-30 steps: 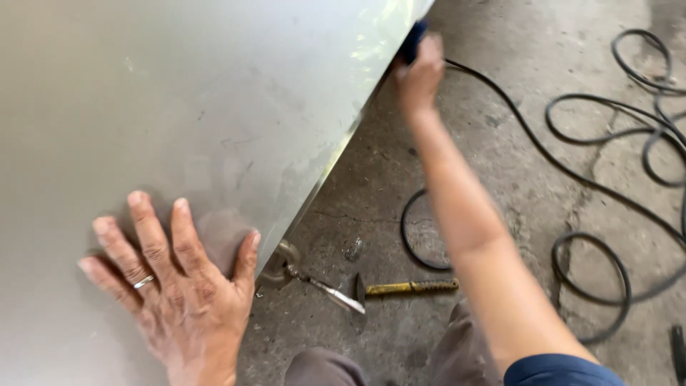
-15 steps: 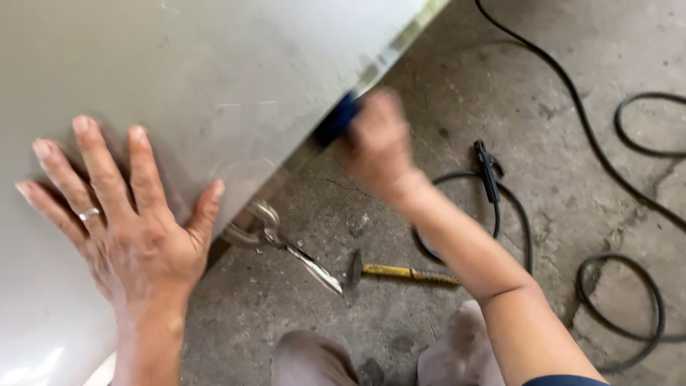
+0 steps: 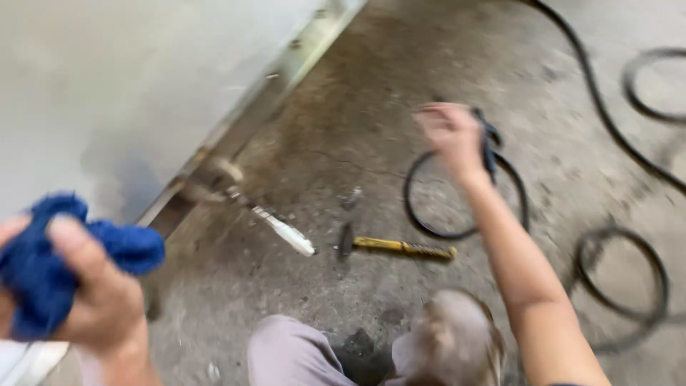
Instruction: The person kneels on the floor beside a stainless steel table and welds a shackle to its underside frame using a welding electrode holder, striking arcs with visible sparks. Between welds the person wipes the area with a blue cloth, taps the fitting with a hammer, and repositions the electrode holder to place additional welds.
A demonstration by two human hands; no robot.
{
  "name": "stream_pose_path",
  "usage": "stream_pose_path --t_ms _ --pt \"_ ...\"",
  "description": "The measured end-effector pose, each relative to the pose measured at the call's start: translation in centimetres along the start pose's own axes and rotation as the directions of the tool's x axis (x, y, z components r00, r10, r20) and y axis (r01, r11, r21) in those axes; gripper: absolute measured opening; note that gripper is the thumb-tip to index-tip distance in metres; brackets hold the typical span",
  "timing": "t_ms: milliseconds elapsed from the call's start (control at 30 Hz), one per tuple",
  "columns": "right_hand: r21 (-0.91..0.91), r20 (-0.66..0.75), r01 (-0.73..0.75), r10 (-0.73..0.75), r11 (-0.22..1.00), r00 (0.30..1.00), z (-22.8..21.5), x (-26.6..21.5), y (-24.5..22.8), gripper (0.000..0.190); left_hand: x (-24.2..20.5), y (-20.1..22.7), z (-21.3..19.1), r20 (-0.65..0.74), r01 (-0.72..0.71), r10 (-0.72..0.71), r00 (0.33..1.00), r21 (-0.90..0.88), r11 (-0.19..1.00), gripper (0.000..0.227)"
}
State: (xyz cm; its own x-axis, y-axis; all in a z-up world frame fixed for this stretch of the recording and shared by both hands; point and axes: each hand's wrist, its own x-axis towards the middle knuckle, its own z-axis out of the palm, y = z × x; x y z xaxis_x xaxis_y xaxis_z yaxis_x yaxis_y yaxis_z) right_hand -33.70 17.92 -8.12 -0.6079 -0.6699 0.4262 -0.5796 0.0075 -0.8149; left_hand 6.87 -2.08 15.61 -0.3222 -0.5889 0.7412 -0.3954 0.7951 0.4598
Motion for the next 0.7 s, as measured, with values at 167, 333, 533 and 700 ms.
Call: stream_pose_path --t_ms 167,333,533,700 --pt "-0.544 -0.443 -0.756 0.642 0.363 0.626 -2.5 -9.7 32.5 0.055 1.5 -5.9 1.6 0.08 -0.369 0.402 0.912 0.586 0.721 0.029" --pt "-0.674 -0.3 -0.684 0.744 0.278 0.598 -0.5 -12.8 40.4 0.054 1.2 -6.3 2.3 0.123 -0.367 0.382 0.916 0.642 0.673 0.033" --pt "-0.32 -0.431 -0.807 0.683 0.496 0.59 -1.6 -11.4 32.3 0.053 1.2 -4.5 1.7 0.155 -0.377 0.387 0.909 0.7 0.607 0.028" --pt "0.148 -0.277 -0.625 0.639 0.766 0.717 -3.8 -11.2 10.5 0.043 1.3 -5.6 2.1 0.059 -0.355 0.385 0.921 0.537 0.766 0.023"
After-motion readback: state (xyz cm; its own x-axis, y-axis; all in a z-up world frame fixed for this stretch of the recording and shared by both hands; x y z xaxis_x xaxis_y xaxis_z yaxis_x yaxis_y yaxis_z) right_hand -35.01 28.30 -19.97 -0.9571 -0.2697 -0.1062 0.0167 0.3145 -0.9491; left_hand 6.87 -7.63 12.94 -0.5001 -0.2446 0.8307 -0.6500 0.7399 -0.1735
